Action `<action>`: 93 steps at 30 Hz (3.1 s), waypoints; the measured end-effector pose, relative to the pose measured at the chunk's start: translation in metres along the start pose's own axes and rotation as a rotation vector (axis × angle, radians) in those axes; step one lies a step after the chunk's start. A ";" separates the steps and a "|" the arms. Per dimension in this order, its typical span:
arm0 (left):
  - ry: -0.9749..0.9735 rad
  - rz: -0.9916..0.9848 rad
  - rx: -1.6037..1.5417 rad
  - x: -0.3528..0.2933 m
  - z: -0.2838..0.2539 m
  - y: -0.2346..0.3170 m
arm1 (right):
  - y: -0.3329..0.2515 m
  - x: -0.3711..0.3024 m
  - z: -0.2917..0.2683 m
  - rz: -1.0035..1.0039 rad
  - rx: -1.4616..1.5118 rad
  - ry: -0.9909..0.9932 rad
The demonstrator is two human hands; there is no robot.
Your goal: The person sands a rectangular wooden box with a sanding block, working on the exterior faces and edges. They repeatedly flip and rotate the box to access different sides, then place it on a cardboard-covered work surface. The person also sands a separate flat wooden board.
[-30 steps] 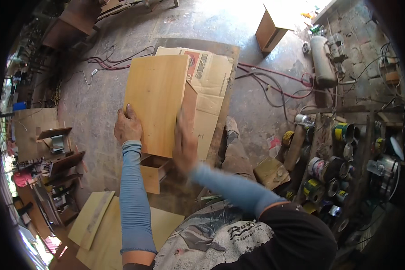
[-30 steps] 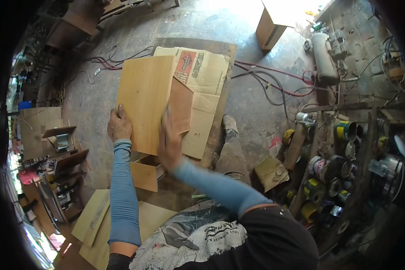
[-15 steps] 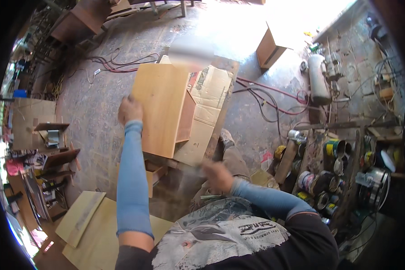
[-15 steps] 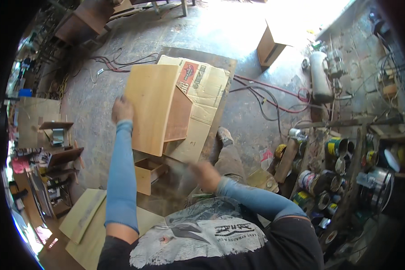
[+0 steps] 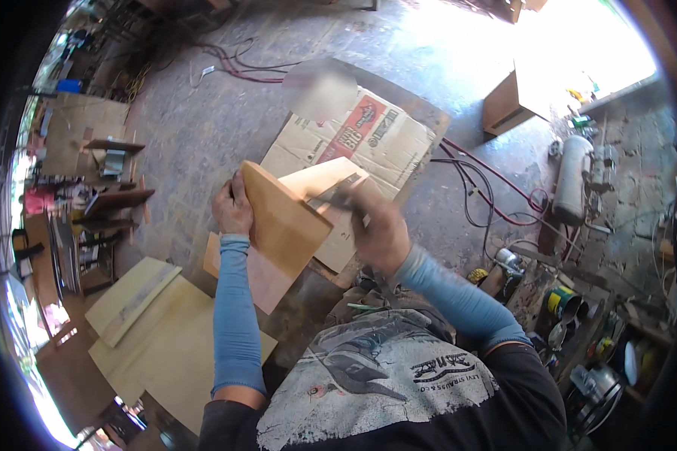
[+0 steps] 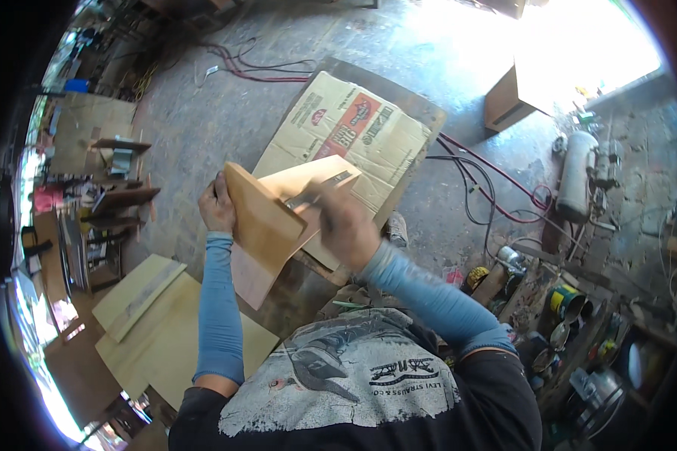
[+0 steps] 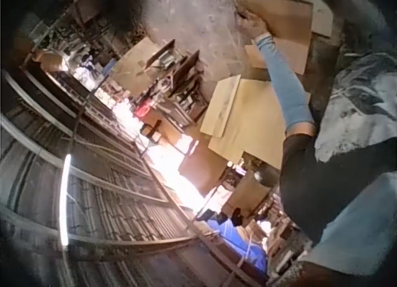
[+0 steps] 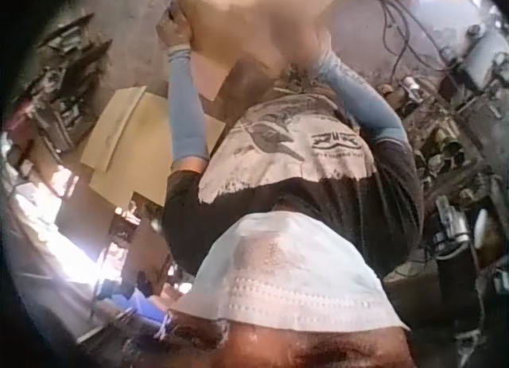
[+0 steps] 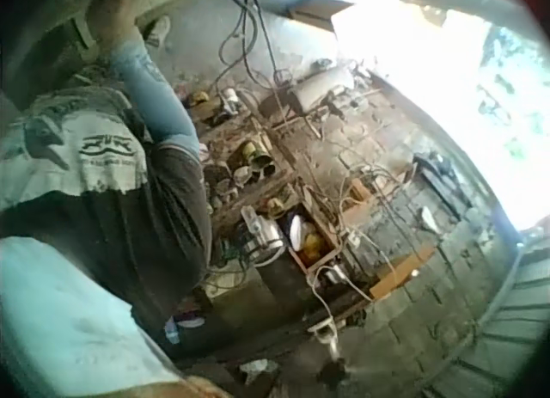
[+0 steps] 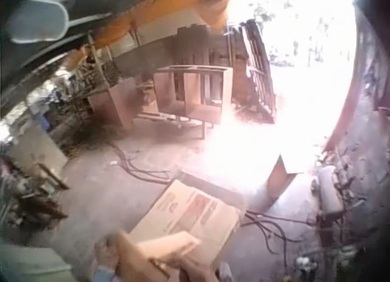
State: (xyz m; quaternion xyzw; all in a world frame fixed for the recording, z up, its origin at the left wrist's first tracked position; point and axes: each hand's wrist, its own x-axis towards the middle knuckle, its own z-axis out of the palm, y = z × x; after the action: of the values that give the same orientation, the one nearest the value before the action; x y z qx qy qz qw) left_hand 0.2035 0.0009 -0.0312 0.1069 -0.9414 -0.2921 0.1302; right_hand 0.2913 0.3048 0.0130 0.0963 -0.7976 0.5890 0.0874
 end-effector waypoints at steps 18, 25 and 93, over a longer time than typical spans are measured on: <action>0.029 0.133 -0.177 -0.072 -0.035 0.001 | -0.078 -0.024 0.116 -0.050 -0.197 -0.122; 0.020 0.101 -0.120 -0.083 -0.038 0.003 | -0.094 -0.040 0.103 -0.020 -0.154 -0.066; -0.020 -0.161 0.215 0.023 0.087 0.075 | 0.100 0.235 0.151 0.126 0.224 -0.097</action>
State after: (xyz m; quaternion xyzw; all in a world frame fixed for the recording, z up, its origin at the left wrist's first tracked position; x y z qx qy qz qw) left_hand 0.1455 0.1004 -0.0530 0.1925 -0.9570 -0.2000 0.0848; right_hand 0.0351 0.1773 -0.0637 0.0838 -0.7347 0.6732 0.0002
